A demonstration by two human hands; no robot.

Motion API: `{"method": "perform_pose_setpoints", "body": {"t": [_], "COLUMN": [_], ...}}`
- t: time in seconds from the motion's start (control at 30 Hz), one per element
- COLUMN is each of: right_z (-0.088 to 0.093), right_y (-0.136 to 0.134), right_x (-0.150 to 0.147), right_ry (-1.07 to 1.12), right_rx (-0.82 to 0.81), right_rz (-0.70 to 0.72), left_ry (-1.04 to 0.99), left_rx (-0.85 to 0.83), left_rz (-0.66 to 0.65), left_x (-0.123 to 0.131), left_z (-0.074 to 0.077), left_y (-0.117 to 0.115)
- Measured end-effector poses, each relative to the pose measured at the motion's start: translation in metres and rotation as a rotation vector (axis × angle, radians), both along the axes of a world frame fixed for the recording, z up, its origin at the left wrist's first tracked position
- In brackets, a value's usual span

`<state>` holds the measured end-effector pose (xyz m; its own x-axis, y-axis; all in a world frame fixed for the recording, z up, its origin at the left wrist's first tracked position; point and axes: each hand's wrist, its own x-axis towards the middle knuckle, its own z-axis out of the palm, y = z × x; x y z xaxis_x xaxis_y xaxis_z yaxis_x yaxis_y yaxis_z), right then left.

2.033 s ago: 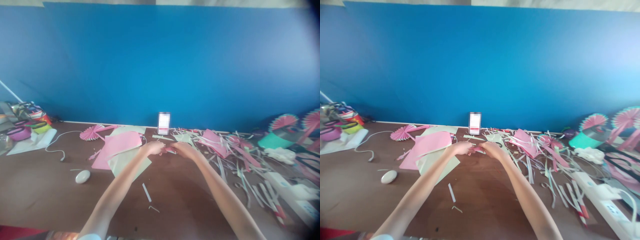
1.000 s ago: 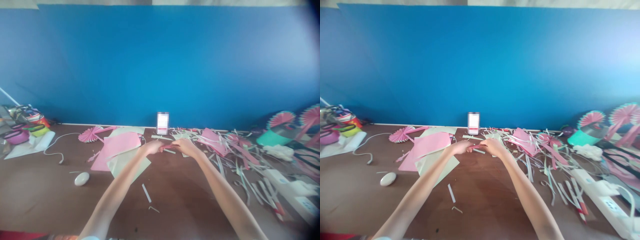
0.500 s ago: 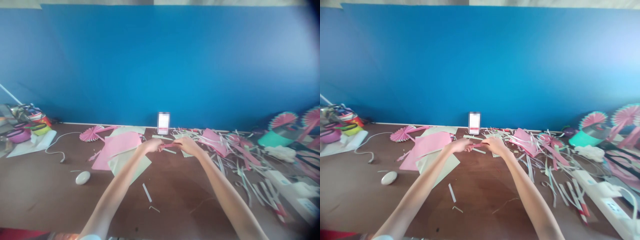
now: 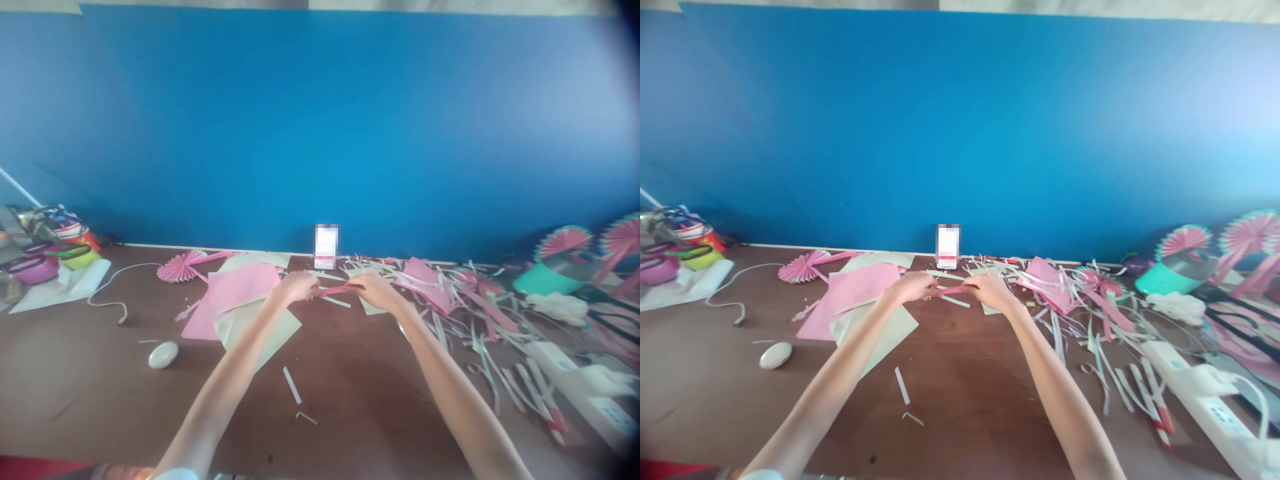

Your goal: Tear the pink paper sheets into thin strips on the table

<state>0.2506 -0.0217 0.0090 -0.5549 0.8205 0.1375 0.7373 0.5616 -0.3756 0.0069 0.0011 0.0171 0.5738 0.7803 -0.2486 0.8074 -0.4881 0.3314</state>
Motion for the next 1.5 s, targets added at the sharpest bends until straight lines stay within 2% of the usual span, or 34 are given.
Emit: {"method": "perform_pose_setpoints", "body": {"t": [0.07, 0.17, 0.23, 0.4, 0.5, 0.63, 0.77, 1.23, 1.5], "right_z": [-0.001, -0.002, 0.000, 0.008, 0.010, 0.013, 0.013, 0.005, 0.005], "right_y": [-0.002, -0.003, -0.004, -0.007, -0.009, -0.011, -0.011, -0.005, -0.003], "right_x": [-0.006, -0.011, -0.011, -0.009, -0.010, -0.014, -0.015, -0.011, -0.012], "right_ry": [0.010, 0.040, 0.074, 0.152, 0.183, 0.246, 0.265, 0.310, 0.427], "right_rx": [-0.027, -0.060, -0.068, -0.077, -0.117, -0.175, -0.140, -0.103, -0.094], "right_rz": [0.032, 0.060, 0.047, -0.008, -0.028, 0.014, 0.042, 0.025, 0.058], "left_ry": [0.045, -0.020, -0.120, -0.231, -0.262, -0.286, -0.322, -0.251, -0.428], "left_rx": [0.127, 0.218, 0.181, 0.041, -0.017, -0.005, 0.001, -0.049, -0.037], "left_rz": [-0.009, -0.101, -0.157, -0.084, -0.084, -0.074, -0.089, -0.086, -0.112], "left_x": [0.006, 0.016, 0.021, 0.020, 0.017, 0.017, 0.019, 0.014, 0.011], "left_z": [-0.002, -0.005, -0.006, -0.004, -0.001, 0.004, 0.008, 0.005, 0.008], "left_y": [-0.004, -0.010, -0.012, -0.012, -0.012, -0.014, -0.016, -0.010, -0.009]}}
